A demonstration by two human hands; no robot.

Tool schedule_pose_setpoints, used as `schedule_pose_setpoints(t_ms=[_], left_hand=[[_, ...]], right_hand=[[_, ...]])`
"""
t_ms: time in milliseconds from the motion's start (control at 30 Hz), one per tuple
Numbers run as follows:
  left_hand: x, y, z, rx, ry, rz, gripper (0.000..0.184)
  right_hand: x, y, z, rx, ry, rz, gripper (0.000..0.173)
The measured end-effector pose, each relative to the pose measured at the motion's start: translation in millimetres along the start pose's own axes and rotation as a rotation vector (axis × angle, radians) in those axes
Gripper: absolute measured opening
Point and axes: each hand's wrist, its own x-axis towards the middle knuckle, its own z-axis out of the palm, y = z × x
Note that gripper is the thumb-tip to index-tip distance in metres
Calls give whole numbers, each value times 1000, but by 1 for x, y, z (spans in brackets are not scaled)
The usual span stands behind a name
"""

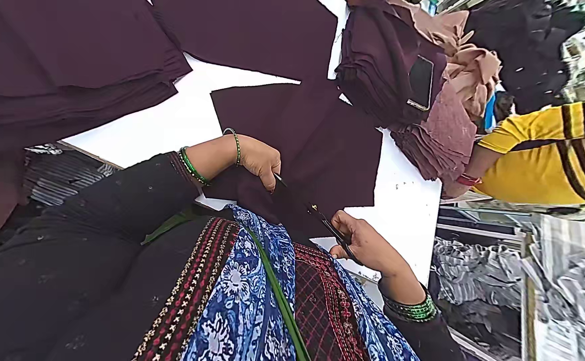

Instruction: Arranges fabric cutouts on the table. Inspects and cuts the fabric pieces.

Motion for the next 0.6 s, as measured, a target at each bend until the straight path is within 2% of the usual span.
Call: schedule_pose_setpoints(t_ms=[167,300,400,467,533,600], left_hand=[[0,0,0,-10,1,-3,23],[1,-3,1,-41,7,18,21],[0,-8,-4,-57,10,67,24],[3,-15,-5,-35,22,146,28],[7,-22,-4,-90,46,204,31],[5,-29,-1,-210,75,228,31]], right_hand=[[3,-5,1,-17,2,15,63],[-4,2,8,44,134,-33,61],[-14,20,20,291,383,-47,60],[-23,31,25,454,640,-7,49],[-29,44,28,526,920,110,38],[-32,60,29,527,1098,301,35]])
